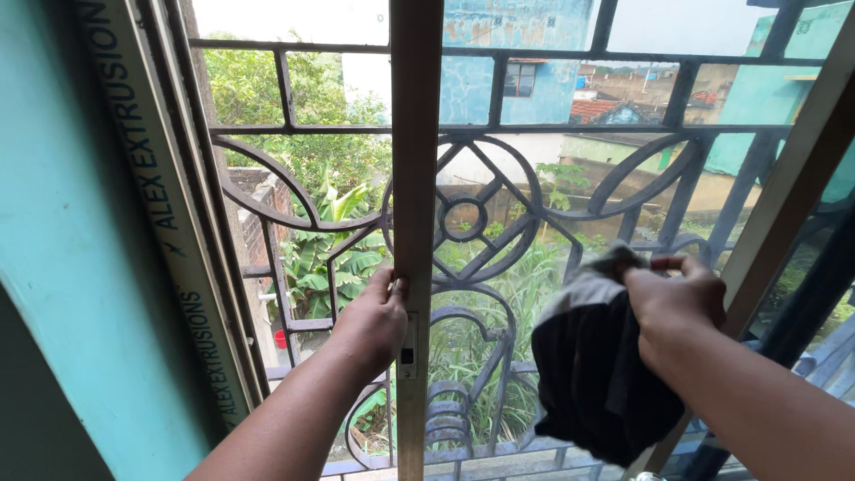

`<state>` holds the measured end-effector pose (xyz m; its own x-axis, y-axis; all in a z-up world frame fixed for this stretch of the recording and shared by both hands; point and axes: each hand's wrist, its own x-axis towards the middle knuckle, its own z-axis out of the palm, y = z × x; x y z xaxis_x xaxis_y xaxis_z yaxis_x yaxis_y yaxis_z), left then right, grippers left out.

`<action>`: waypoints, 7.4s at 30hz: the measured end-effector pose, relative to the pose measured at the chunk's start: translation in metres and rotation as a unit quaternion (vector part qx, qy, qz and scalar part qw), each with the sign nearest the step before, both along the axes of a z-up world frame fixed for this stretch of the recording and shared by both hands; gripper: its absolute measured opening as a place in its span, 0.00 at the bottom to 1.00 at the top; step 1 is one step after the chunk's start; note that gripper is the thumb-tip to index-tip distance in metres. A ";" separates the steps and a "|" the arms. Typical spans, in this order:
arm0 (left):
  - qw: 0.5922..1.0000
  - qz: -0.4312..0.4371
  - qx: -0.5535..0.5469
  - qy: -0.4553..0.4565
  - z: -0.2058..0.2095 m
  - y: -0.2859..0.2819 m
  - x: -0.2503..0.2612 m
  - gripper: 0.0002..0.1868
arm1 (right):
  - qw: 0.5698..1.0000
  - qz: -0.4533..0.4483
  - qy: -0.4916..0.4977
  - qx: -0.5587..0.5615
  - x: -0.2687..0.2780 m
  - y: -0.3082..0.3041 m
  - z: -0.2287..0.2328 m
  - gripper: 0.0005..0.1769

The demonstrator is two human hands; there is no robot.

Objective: The person wipes a window pane with a cloth, moving the cloth across the glass surface in repeated strokes. The person holds the window frame with one hand while cleaning with the other. A water bottle and a phone are visible on the windowsill.

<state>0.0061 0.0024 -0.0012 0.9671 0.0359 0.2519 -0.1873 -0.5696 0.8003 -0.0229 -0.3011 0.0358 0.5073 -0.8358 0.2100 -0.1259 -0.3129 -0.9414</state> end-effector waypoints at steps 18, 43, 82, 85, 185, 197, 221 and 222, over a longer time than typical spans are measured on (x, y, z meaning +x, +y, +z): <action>0.999 0.013 0.002 0.040 0.009 -0.005 -0.011 0.21 | 0.953 0.166 -0.147 -0.208 -0.028 0.109 0.072 0.12; 0.999 0.017 0.022 0.038 0.003 -0.008 0.000 0.24 | 0.911 0.171 -0.125 -0.355 -0.022 0.047 0.050 0.12; 0.994 0.093 0.027 0.046 0.029 -0.034 -0.021 0.37 | 0.914 0.159 -0.241 -0.285 -0.007 0.072 0.053 0.12; 0.993 0.087 -0.063 -0.040 0.047 -0.034 -0.022 0.38 | 0.890 0.220 -0.267 -0.298 -0.006 0.086 0.056 0.10; 0.978 0.141 -0.033 -0.148 0.080 -0.050 -0.017 0.33 | 0.996 0.015 -0.048 -0.077 -0.012 -0.019 0.059 0.21; 0.977 0.122 -0.018 -0.172 0.072 -0.051 -0.014 0.34 | 0.949 -0.019 -0.094 0.302 0.025 -0.068 0.005 0.14; 0.980 0.029 -0.124 -0.150 0.031 -0.037 -0.003 0.27 | 0.789 0.133 -0.022 0.599 0.040 -0.031 -0.062 0.16; 0.986 0.042 -0.105 -0.121 0.030 -0.035 -0.005 0.26 | 0.792 0.125 -0.038 0.596 0.039 -0.030 -0.055 0.16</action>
<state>0.0006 -0.0329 0.0287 0.8709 0.1898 0.4533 -0.3462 -0.4177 0.8400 0.0156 -0.3314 -0.0191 0.7117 -0.3389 -0.6153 -0.1281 0.7986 -0.5880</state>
